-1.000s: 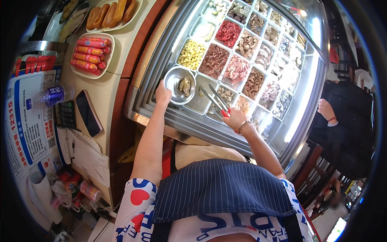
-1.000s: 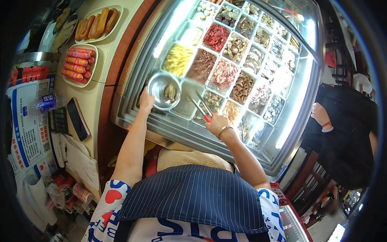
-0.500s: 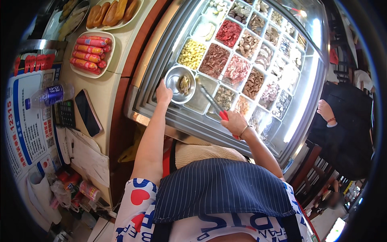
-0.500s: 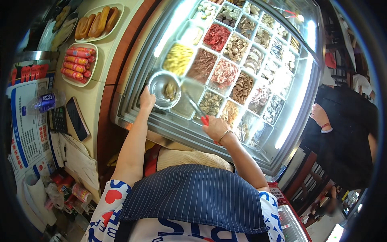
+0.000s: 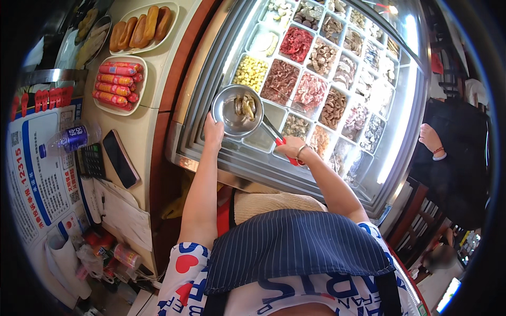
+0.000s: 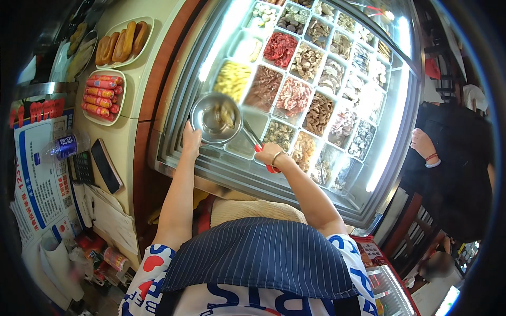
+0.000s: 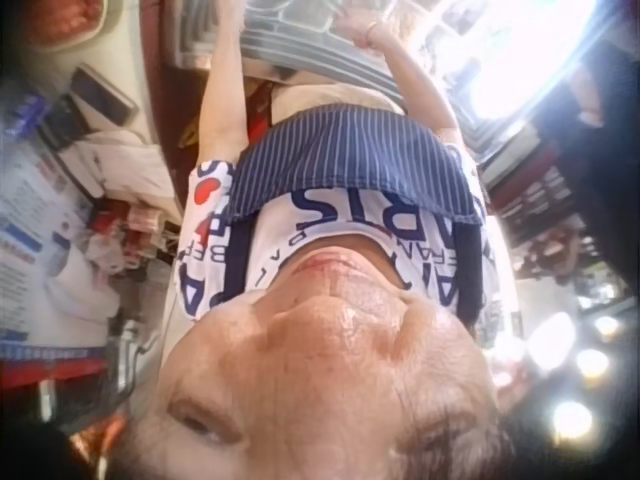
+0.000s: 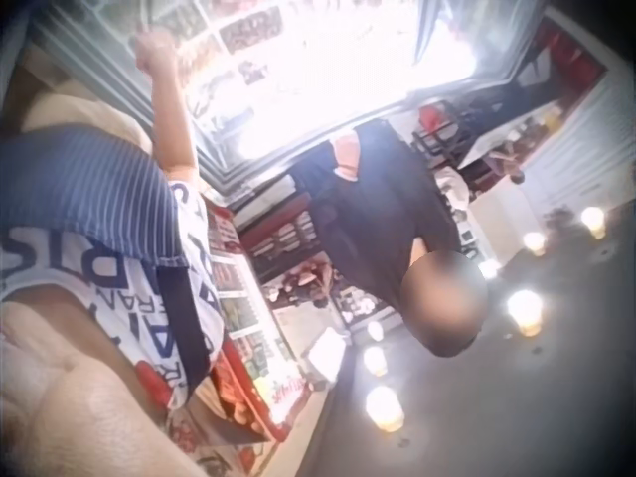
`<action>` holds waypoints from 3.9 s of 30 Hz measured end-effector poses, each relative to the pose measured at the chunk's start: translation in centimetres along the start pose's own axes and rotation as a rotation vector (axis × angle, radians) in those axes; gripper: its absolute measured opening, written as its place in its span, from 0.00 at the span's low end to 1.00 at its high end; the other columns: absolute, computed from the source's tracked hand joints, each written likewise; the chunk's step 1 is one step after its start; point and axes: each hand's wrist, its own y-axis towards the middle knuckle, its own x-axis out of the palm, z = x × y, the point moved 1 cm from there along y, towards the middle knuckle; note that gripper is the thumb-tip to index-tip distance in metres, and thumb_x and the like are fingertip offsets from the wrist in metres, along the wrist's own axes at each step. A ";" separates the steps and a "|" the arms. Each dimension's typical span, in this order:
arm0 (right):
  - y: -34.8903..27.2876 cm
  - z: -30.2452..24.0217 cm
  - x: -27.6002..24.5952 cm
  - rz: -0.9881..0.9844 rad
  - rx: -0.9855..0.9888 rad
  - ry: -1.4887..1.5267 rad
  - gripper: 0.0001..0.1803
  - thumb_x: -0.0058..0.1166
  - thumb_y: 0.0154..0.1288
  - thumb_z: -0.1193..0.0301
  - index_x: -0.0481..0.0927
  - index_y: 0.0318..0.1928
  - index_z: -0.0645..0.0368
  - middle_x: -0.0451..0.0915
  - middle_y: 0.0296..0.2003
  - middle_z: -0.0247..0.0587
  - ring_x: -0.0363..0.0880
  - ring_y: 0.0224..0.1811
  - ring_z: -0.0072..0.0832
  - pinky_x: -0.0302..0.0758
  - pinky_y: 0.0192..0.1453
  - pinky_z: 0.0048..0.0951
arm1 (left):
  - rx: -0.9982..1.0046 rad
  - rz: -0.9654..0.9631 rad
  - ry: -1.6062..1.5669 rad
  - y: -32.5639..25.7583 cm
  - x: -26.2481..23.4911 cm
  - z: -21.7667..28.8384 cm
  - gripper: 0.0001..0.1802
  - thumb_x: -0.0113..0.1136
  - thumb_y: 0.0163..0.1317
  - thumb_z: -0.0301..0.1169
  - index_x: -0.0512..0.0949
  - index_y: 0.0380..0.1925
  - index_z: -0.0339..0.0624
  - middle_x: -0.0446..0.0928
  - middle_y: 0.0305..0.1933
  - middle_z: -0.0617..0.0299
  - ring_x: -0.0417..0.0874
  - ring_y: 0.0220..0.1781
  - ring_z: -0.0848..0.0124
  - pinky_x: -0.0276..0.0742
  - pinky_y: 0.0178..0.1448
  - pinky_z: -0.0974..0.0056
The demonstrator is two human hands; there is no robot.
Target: The person uses tongs to pick various food items from a refrigerated display and places them into a metal bowl. They repeatedly move between the display and a counter, adding items and occasionally writing on a notepad.
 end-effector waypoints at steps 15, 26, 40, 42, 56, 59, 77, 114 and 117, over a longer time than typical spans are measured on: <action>-12.2 -0.8 -2.3 0.127 -0.053 0.207 0.24 0.49 0.49 0.53 0.71 0.33 0.64 0.75 0.27 0.54 0.75 0.33 0.44 0.69 0.38 0.38 | 0.061 -0.097 -0.011 -1.0 1.0 1.5 0.19 0.40 0.44 0.18 0.66 0.40 0.38 0.72 0.35 0.54 0.78 0.30 0.62 0.80 0.24 0.60; -16.9 -2.7 -2.5 0.221 0.040 0.154 0.24 0.46 0.50 0.55 0.69 0.37 0.66 0.75 0.30 0.58 0.75 0.34 0.47 0.69 0.42 0.40 | -0.043 -0.354 -0.132 -3.7 3.2 4.6 0.21 0.39 0.48 0.16 0.61 0.45 0.41 0.71 0.39 0.54 0.79 0.32 0.63 0.82 0.27 0.61; -20.8 1.5 1.6 0.369 0.010 0.581 0.36 0.54 0.44 0.51 0.63 0.50 0.62 0.73 0.39 0.55 0.73 0.41 0.42 0.68 0.43 0.34 | -0.122 -0.442 -0.165 -3.3 0.3 3.2 0.22 0.39 0.44 0.18 0.62 0.45 0.39 0.72 0.36 0.52 0.79 0.30 0.60 0.81 0.25 0.59; -20.9 2.8 2.2 0.336 0.043 0.530 0.34 0.56 0.42 0.52 0.66 0.44 0.64 0.74 0.36 0.54 0.73 0.39 0.41 0.68 0.42 0.34 | -0.122 -0.432 -0.171 -3.4 -0.1 2.9 0.20 0.41 0.44 0.19 0.63 0.42 0.39 0.70 0.32 0.57 0.77 0.27 0.65 0.80 0.24 0.61; -20.8 12.4 -2.7 0.577 0.372 0.441 0.28 0.54 0.46 0.49 0.69 0.35 0.62 0.76 0.26 0.51 0.76 0.31 0.41 0.70 0.37 0.39 | -0.125 -0.478 -0.262 -4.6 5.0 4.4 0.16 0.43 0.45 0.20 0.66 0.38 0.41 0.73 0.29 0.60 0.77 0.23 0.70 0.76 0.20 0.67; -17.5 19.2 -6.4 0.675 0.430 0.169 0.24 0.51 0.48 0.52 0.69 0.38 0.60 0.77 0.26 0.51 0.77 0.31 0.41 0.72 0.38 0.39 | -0.091 -0.484 -0.310 -5.5 8.0 5.6 0.19 0.43 0.45 0.20 0.66 0.41 0.42 0.73 0.29 0.59 0.77 0.24 0.71 0.78 0.22 0.67; -3.8 29.6 -21.1 0.496 0.455 -0.187 0.21 0.41 0.55 0.67 0.65 0.52 0.56 0.74 0.41 0.50 0.74 0.44 0.41 0.69 0.48 0.37 | -0.229 -0.565 -0.278 -10.6 25.7 7.3 0.20 0.44 0.45 0.23 0.63 0.42 0.42 0.72 0.28 0.62 0.77 0.25 0.72 0.81 0.26 0.65; -24.8 10.5 -5.0 0.606 0.135 0.870 0.31 0.53 0.53 0.60 0.61 0.50 0.69 0.71 0.18 0.38 0.67 0.10 0.20 0.64 0.11 0.22 | -0.127 -0.701 -0.577 -8.3 14.6 6.4 0.12 0.45 0.49 0.20 0.65 0.37 0.32 0.73 0.36 0.48 0.80 0.33 0.62 0.83 0.34 0.63; -22.8 13.1 -1.6 0.519 0.225 0.803 0.26 0.54 0.50 0.54 0.68 0.39 0.65 0.73 0.21 0.42 0.73 0.18 0.29 0.69 0.19 0.30 | -0.176 -0.692 -0.618 -10.2 13.0 7.4 0.12 0.43 0.49 0.20 0.65 0.36 0.30 0.73 0.33 0.48 0.79 0.32 0.62 0.82 0.36 0.62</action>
